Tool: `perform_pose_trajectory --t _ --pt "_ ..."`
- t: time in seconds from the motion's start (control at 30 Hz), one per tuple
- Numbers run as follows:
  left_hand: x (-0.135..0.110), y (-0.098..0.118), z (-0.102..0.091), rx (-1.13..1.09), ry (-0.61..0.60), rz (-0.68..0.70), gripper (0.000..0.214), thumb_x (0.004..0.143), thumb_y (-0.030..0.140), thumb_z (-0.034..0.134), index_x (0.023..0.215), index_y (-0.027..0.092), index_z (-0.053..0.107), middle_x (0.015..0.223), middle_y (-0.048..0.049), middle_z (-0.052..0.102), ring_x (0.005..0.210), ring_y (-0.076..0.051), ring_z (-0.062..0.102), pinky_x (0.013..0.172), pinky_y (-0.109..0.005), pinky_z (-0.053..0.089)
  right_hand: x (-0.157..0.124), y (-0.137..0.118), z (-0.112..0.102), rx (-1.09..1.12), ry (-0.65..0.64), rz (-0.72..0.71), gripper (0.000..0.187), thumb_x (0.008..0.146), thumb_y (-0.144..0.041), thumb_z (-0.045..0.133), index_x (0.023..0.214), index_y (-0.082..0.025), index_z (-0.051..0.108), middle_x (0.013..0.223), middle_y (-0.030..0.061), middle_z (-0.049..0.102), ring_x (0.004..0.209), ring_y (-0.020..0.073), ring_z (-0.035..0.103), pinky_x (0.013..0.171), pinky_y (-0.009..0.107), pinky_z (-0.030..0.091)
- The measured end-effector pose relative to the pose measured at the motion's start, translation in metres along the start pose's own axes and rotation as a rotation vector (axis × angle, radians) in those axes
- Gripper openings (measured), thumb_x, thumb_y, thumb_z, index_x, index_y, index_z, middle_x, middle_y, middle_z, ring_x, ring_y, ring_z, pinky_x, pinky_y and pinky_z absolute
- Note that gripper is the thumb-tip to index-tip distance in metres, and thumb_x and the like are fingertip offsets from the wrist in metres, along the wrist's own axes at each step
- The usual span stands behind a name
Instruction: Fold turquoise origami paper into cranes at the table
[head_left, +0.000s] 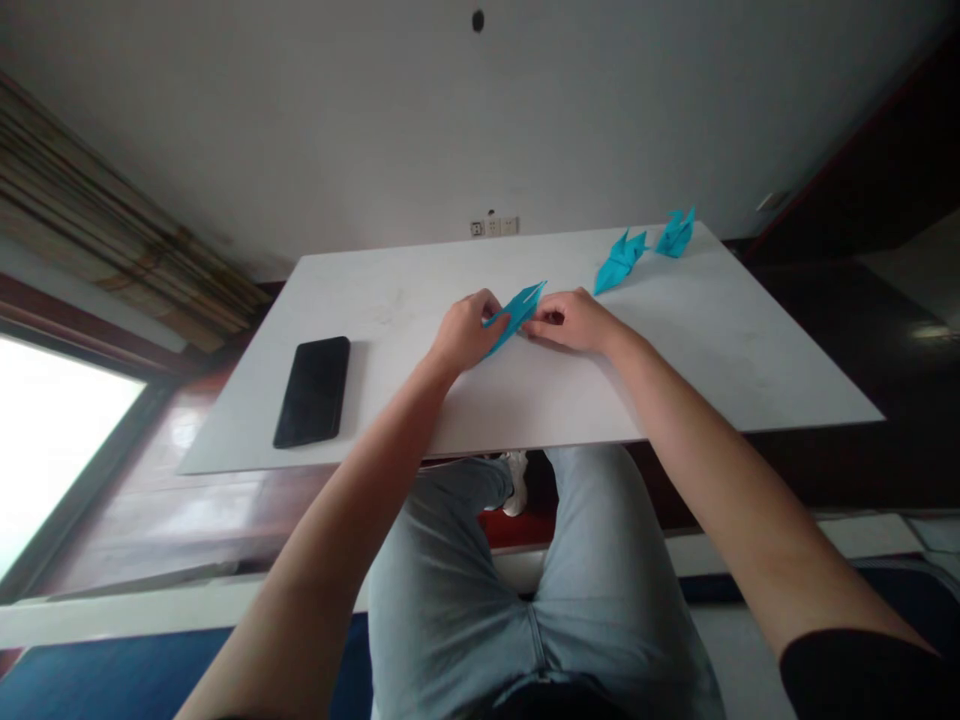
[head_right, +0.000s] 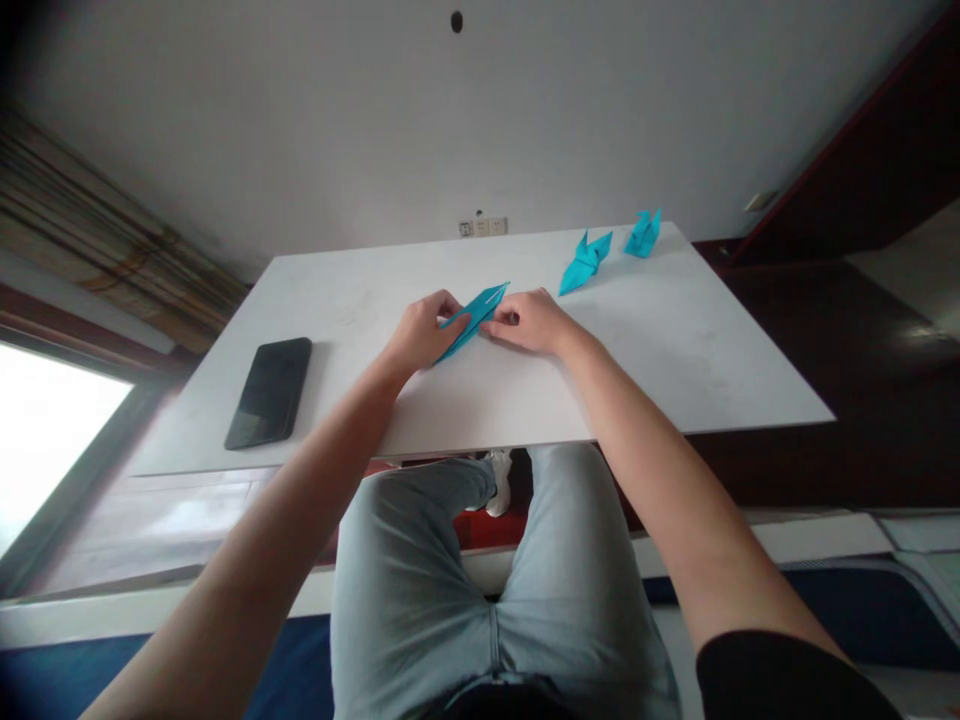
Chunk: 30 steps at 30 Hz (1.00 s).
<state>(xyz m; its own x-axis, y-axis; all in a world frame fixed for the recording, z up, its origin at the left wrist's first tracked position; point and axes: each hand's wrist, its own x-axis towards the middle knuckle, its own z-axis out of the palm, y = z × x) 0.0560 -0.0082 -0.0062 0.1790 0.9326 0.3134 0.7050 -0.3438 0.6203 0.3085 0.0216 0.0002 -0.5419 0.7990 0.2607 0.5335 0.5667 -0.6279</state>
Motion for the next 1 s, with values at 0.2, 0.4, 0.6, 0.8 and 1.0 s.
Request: perform_pose_trajectory --t 0.2,0.4,0.6,0.8,1.0 --pt "-0.001 0.012 -0.005 -0.214 0.042 -0.104 0.019 0.105 0.028 0.076 0.096 0.024 0.061 0.091 -0.0017 0.078 0.085 -0.018 0.072 0.077 -0.029 0.053 0.0 -0.007 0.009 0.224 0.017 0.088 0.059 0.089 -0.08 0.083 0.096 -0.022 0.082 0.096 0.008 0.084 0.083 0.0245 0.067 0.079 0.039 0.05" --pt "0.001 0.015 0.0 -0.51 0.001 -0.152 0.025 0.108 0.035 0.08 0.097 0.023 0.061 0.075 0.0039 0.068 0.059 -0.01 0.059 0.055 -0.023 0.042 0.006 -0.01 0.015 0.515 0.085 0.106 0.066 0.075 -0.085 0.095 0.095 -0.025 0.076 0.1 0.0065 0.084 0.092 0.0263 0.073 0.087 0.042 0.059" --pt "0.006 0.004 0.007 -0.688 0.027 -0.087 0.041 0.096 0.056 0.092 0.096 0.022 0.069 0.081 -0.0022 0.076 0.068 -0.015 0.069 0.057 -0.025 0.05 0.008 -0.009 0.013 0.595 0.171 0.084 0.066 0.072 -0.086 0.098 0.097 -0.027 0.083 0.091 0.0045 0.082 0.087 0.0247 0.072 0.082 0.041 0.062" --pt "0.009 0.001 0.008 -0.688 0.089 -0.031 0.046 0.091 0.062 0.094 0.101 0.021 0.077 0.086 -0.0044 0.081 0.075 -0.018 0.075 0.068 -0.029 0.057 0.006 -0.017 0.009 0.527 0.261 0.039 0.068 0.069 -0.083 0.102 0.1 -0.026 0.083 0.102 0.0068 0.086 0.09 0.0258 0.076 0.086 0.043 0.065" --pt "0.007 0.002 0.006 -0.703 0.097 0.016 0.051 0.088 0.066 0.096 0.098 0.02 0.078 0.084 -0.0054 0.083 0.075 -0.018 0.077 0.068 -0.029 0.058 0.007 -0.02 0.011 0.547 0.318 0.026 0.072 0.069 -0.087 0.1 0.103 -0.028 0.077 0.11 0.0064 0.085 0.094 0.0251 0.078 0.091 0.043 0.067"
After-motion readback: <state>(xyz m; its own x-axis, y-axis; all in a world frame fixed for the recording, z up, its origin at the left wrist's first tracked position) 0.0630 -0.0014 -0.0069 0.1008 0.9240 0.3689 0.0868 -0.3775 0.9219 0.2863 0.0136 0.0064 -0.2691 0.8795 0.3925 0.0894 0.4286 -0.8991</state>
